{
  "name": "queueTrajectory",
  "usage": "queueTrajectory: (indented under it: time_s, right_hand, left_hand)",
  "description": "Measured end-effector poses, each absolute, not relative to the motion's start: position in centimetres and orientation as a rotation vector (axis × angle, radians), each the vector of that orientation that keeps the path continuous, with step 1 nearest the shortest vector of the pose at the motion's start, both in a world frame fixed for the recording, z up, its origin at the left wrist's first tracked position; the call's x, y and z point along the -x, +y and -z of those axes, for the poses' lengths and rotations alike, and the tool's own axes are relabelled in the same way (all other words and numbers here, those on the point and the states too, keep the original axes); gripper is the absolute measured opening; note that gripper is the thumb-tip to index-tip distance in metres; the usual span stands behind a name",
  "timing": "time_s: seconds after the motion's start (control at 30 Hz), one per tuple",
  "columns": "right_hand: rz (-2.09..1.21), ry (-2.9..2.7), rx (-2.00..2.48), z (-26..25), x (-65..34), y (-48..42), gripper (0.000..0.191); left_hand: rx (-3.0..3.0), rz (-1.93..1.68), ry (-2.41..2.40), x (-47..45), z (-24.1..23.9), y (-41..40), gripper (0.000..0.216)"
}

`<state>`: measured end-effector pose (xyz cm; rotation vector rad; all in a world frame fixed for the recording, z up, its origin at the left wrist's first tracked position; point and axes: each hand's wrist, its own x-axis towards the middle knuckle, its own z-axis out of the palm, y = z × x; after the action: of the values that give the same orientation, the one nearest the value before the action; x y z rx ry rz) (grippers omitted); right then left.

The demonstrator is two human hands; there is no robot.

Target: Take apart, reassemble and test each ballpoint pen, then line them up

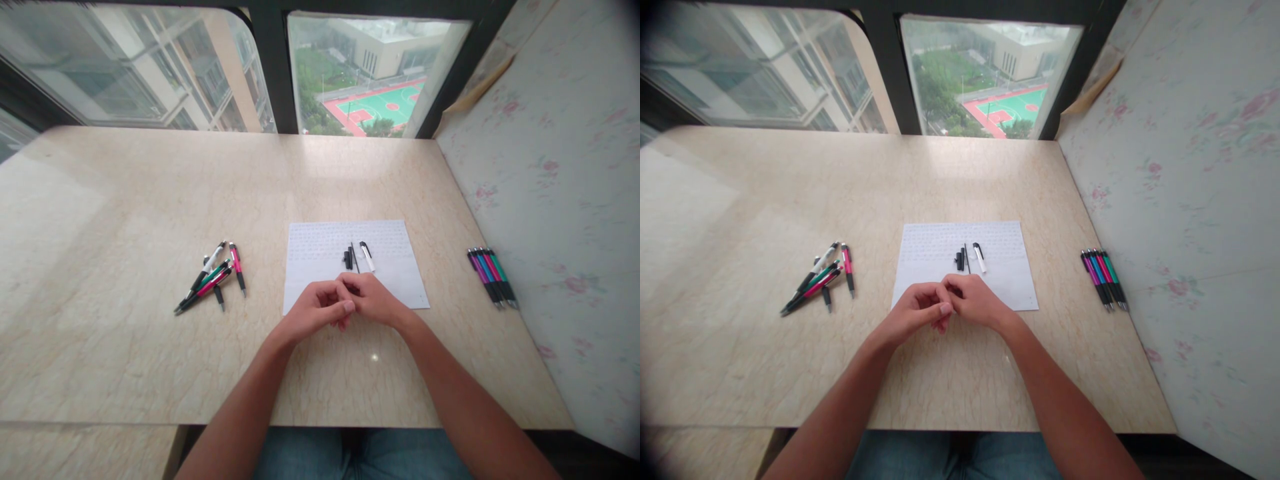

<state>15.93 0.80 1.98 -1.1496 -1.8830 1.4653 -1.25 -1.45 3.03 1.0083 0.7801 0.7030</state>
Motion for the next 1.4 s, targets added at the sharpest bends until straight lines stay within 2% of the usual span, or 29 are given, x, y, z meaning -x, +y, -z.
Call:
queueTrajectory:
  time_s: [0.13, 0.37, 0.5, 0.67, 1.03, 1.27, 1.4]
  right_hand:
    - [-1.321, -1.846, 1.255, -2.3, -16.7, 1.3, 0.014]
    - [-0.506, -1.813, 1.875, -2.1, -19.7, 3.0, 0.021]
    - [-0.392, -1.965, 2.172, -2.0, -19.4, 2.8, 0.022]
    - [-0.284, -2.051, 2.276, -2.4, -18.3, 2.3, 0.024]
    - [-0.289, -1.947, 2.149, -1.8, -18.5, 2.4, 0.018]
    - [-0.523, -1.747, 1.362, -2.1, -17.1, 1.7, 0.013]
    - [-0.562, -1.879, 1.154, -1.8, -15.8, 0.9, 0.009]
  left_hand:
    - [-1.056, -0.774, 0.82, 1.0, -2.9, -1.2, 0.027]
    - [-1.046, -0.935, 1.026, 0.9, -2.6, -0.5, 0.026]
    - [-0.998, -0.989, 1.03, 1.0, -2.3, -0.3, 0.026]
    - [-0.956, -1.013, 1.007, 0.9, -2.0, -0.3, 0.019]
    - [-0.928, -1.033, 0.977, 1.0, -1.8, -0.3, 0.022]
    - [-0.851, -1.141, 0.982, 0.8, -1.4, -0.1, 0.033]
    - [-0.92, -1.155, 1.109, 0.6, -1.5, -0.1, 0.028]
